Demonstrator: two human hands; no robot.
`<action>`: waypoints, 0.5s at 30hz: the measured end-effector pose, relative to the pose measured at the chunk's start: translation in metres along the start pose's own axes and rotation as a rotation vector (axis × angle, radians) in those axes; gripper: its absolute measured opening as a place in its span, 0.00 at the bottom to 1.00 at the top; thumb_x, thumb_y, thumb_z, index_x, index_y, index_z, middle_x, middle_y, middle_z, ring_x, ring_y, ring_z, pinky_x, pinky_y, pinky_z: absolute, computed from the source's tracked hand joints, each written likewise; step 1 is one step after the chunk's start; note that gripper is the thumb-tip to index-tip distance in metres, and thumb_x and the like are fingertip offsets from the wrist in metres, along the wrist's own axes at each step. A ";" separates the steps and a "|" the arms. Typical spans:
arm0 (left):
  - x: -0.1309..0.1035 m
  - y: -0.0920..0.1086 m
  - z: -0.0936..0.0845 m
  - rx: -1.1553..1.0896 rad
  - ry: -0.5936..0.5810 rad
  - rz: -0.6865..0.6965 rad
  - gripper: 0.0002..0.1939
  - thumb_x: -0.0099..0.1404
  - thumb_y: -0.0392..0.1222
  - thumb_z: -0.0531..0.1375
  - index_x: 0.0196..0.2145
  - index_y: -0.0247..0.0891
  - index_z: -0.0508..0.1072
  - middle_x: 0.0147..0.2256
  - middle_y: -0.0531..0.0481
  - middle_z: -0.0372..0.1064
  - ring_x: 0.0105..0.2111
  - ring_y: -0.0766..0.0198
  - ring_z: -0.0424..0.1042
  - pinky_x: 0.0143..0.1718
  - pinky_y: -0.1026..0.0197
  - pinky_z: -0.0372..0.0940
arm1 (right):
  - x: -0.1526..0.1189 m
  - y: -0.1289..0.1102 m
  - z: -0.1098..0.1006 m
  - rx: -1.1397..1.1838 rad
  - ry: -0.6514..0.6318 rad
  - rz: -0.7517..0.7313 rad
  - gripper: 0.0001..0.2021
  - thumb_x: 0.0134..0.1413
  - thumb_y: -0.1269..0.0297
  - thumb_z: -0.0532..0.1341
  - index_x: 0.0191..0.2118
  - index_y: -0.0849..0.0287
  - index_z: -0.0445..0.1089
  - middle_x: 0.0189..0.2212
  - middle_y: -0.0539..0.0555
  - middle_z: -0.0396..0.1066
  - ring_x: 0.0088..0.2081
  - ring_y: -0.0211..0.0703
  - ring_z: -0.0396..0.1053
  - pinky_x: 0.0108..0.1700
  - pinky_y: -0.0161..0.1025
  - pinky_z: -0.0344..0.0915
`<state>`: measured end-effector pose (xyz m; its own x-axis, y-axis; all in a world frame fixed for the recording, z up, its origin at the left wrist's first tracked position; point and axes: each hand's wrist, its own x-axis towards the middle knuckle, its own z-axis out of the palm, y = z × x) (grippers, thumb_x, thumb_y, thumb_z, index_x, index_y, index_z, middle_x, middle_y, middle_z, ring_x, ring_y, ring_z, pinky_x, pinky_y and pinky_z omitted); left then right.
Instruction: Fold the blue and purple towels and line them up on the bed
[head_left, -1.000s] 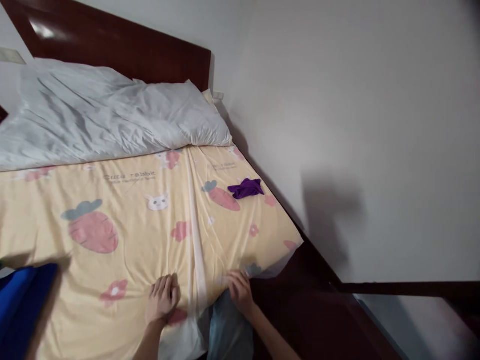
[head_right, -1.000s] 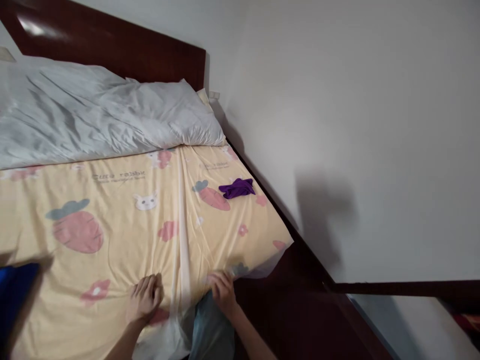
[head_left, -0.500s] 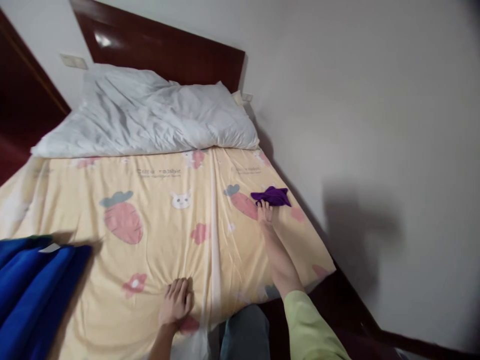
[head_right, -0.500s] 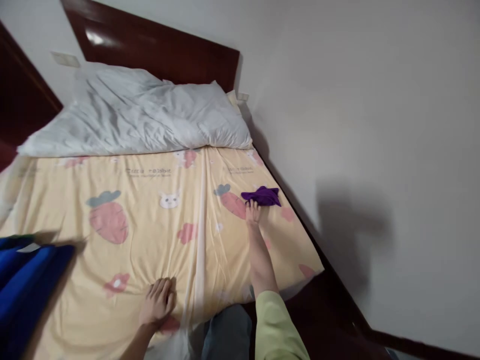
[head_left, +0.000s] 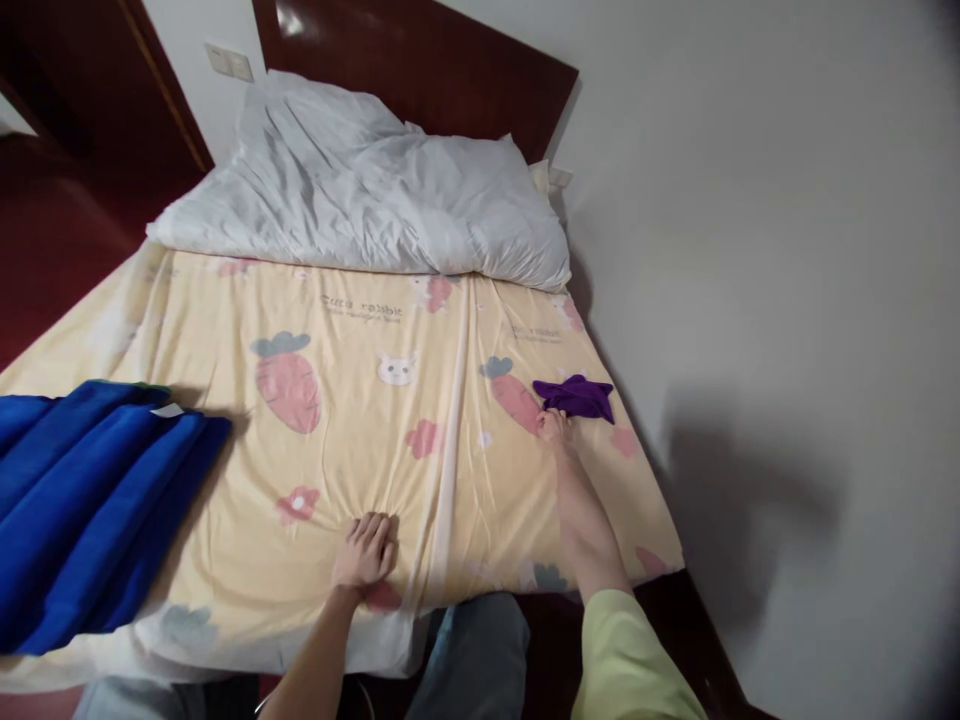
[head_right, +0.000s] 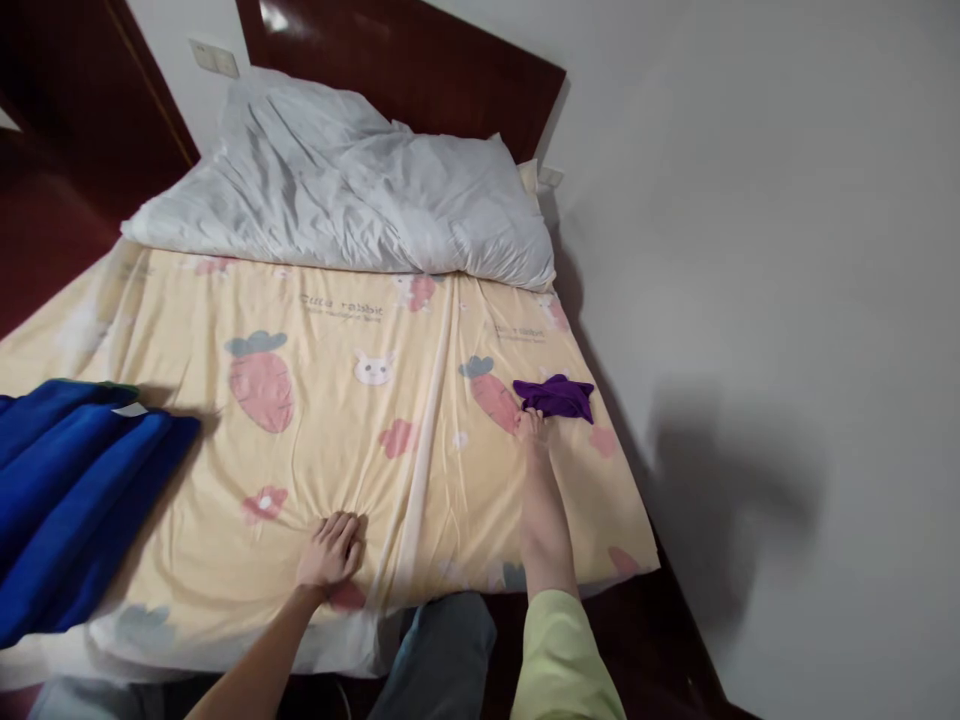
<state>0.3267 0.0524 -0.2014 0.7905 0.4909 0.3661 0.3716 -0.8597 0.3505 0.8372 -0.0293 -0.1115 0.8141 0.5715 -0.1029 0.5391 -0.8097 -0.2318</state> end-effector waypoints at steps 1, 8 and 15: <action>0.000 0.000 -0.001 -0.004 -0.005 -0.002 0.11 0.66 0.36 0.53 0.41 0.37 0.75 0.40 0.42 0.76 0.43 0.51 0.72 0.45 0.52 0.62 | -0.002 0.000 0.002 0.017 0.021 0.001 0.11 0.54 0.81 0.61 0.37 0.66 0.80 0.50 0.65 0.73 0.50 0.45 0.63 0.52 0.44 0.56; 0.000 0.000 0.000 -0.008 -0.019 -0.013 0.11 0.66 0.37 0.53 0.41 0.37 0.75 0.40 0.41 0.75 0.43 0.51 0.72 0.45 0.51 0.62 | 0.006 -0.020 -0.013 0.197 0.277 0.038 0.13 0.57 0.73 0.58 0.44 0.69 0.76 0.51 0.71 0.72 0.49 0.49 0.66 0.56 0.47 0.60; 0.000 -0.001 0.002 -0.012 -0.011 -0.020 0.12 0.66 0.37 0.53 0.41 0.36 0.75 0.40 0.41 0.75 0.43 0.51 0.72 0.44 0.51 0.63 | -0.105 -0.062 -0.071 0.814 0.785 -0.129 0.20 0.61 0.49 0.61 0.44 0.63 0.76 0.42 0.63 0.77 0.47 0.51 0.74 0.54 0.50 0.71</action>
<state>0.3272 0.0527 -0.2037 0.7885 0.5064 0.3490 0.3818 -0.8479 0.3677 0.7341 -0.0485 -0.0177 0.8274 0.1714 0.5349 0.5616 -0.2598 -0.7855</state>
